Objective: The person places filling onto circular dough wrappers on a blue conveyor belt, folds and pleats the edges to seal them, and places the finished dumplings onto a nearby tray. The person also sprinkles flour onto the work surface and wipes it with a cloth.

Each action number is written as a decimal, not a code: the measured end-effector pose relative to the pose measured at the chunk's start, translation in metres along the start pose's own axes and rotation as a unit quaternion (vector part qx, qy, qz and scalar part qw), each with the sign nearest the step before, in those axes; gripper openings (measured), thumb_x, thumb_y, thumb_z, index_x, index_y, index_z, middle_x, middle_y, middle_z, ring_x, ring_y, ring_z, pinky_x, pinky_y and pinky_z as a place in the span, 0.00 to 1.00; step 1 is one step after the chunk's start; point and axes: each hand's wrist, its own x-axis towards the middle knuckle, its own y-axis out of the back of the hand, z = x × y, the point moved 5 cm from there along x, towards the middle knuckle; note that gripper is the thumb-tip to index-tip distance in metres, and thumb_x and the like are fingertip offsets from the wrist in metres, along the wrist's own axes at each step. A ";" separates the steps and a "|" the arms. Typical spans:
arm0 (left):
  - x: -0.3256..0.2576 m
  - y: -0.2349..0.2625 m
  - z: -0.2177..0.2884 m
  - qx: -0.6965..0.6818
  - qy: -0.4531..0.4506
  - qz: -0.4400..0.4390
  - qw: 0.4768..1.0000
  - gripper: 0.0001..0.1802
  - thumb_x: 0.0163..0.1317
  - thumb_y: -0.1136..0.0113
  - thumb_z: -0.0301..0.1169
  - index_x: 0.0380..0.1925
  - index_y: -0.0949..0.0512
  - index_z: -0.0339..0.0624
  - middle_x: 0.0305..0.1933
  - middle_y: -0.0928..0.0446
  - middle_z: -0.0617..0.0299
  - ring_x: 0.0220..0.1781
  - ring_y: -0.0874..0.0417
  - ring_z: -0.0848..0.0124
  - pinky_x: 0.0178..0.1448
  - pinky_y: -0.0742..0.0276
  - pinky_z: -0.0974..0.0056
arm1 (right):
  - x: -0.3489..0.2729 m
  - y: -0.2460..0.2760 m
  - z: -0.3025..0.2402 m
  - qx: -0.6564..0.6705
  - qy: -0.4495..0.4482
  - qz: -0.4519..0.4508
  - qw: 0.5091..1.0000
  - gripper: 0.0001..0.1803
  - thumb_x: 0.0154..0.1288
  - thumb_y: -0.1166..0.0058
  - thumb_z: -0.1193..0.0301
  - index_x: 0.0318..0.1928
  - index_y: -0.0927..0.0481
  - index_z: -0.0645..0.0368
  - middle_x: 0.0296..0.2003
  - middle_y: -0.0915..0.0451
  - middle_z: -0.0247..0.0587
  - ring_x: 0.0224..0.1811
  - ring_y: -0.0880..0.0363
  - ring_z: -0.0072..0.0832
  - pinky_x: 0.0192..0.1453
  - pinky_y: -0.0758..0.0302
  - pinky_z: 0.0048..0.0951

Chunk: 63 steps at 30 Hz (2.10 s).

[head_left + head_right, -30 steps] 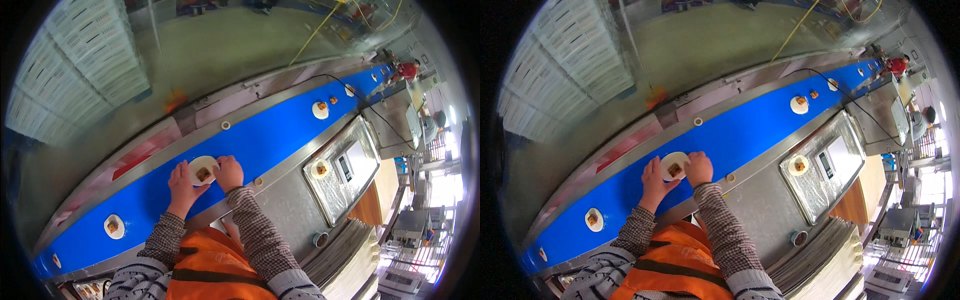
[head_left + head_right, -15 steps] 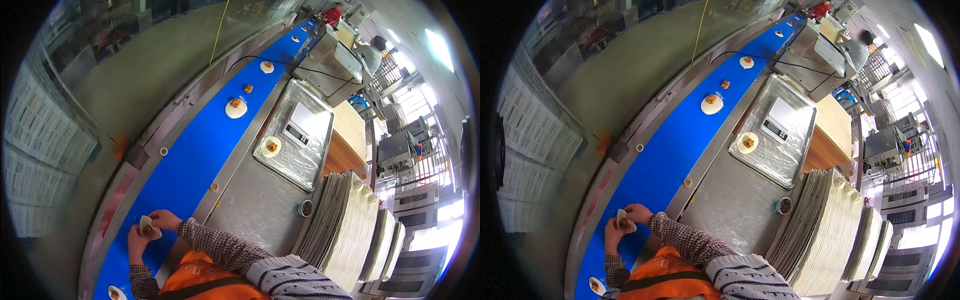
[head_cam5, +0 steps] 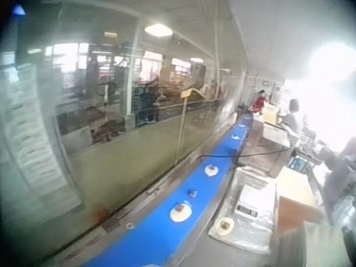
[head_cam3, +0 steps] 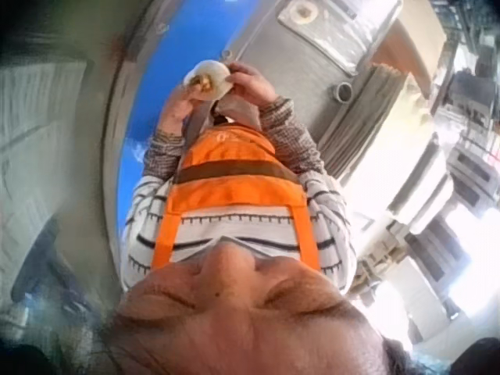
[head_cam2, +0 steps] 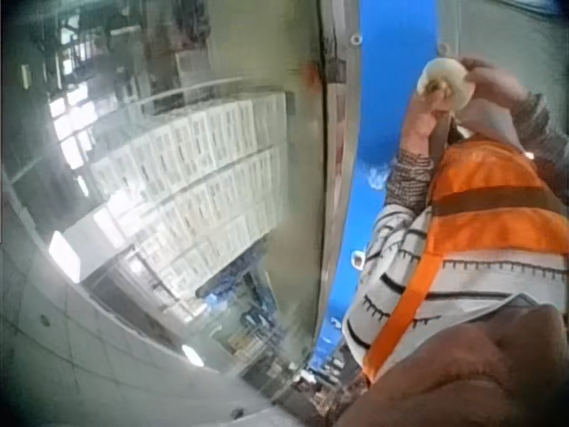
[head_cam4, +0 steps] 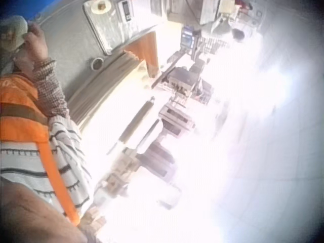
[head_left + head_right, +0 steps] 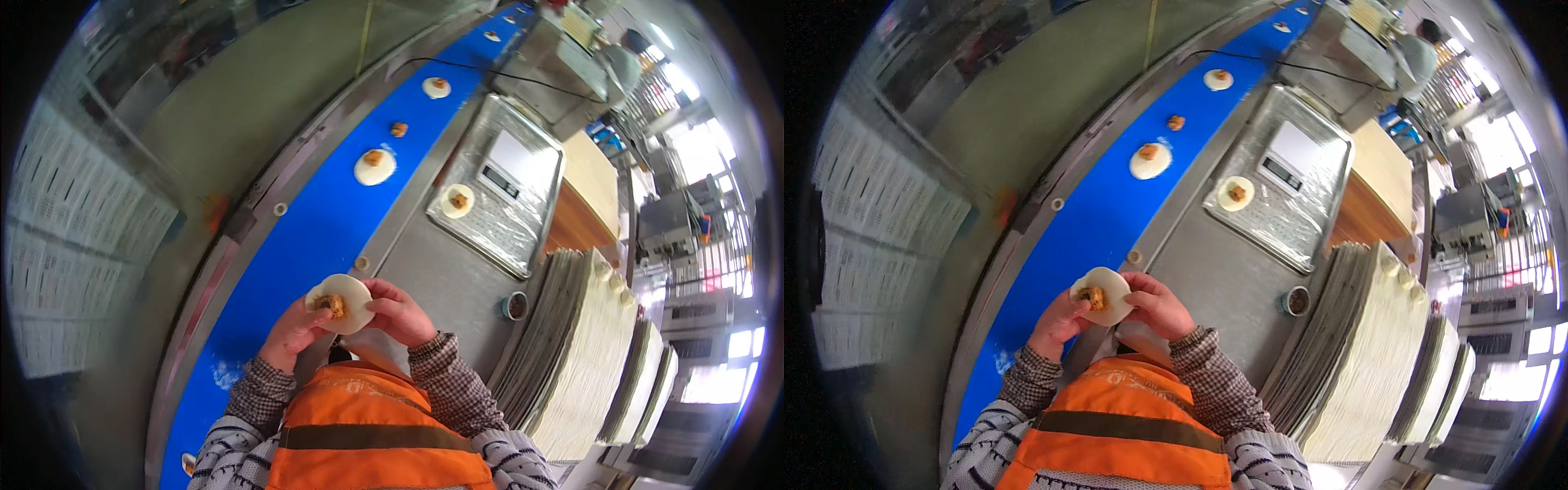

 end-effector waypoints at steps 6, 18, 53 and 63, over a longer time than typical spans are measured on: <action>0.052 -0.066 -0.046 0.069 0.089 -0.073 0.991 0.33 0.48 0.30 0.31 0.55 0.33 0.38 0.47 0.25 0.61 0.50 0.23 0.68 0.51 0.24 0.63 | -0.074 0.066 -0.024 -0.080 0.087 0.131 0.984 0.18 0.66 0.52 0.67 0.52 0.29 0.65 0.44 0.24 0.38 0.43 0.23 0.28 0.47 0.23 0.30; 0.110 -0.116 -0.079 0.575 0.046 -0.074 0.814 0.29 0.46 0.32 0.28 0.51 0.30 0.34 0.42 0.22 0.56 0.43 0.21 0.72 0.46 0.25 0.67 | -0.139 0.116 -0.043 -0.476 0.282 0.325 0.767 0.10 0.62 0.44 0.72 0.42 0.23 0.63 0.28 0.22 0.34 0.29 0.26 0.18 0.32 0.27 0.23; 0.076 -0.039 -0.105 0.296 0.037 -0.006 0.955 0.22 0.55 0.39 0.24 0.51 0.28 0.39 0.48 0.25 0.61 0.50 0.25 0.72 0.52 0.28 0.68 | -0.078 0.114 -0.011 -0.491 0.143 0.166 0.843 0.13 0.58 0.44 0.76 0.45 0.24 0.64 0.31 0.22 0.41 0.31 0.23 0.24 0.34 0.27 0.24; 0.086 -0.027 -0.106 0.274 0.086 -0.043 0.957 0.19 0.56 0.43 0.24 0.50 0.26 0.39 0.45 0.24 0.61 0.47 0.25 0.75 0.51 0.28 0.70 | -0.065 0.117 0.000 -0.490 0.117 0.152 0.850 0.11 0.55 0.42 0.78 0.40 0.24 0.65 0.27 0.21 0.37 0.28 0.24 0.20 0.34 0.27 0.21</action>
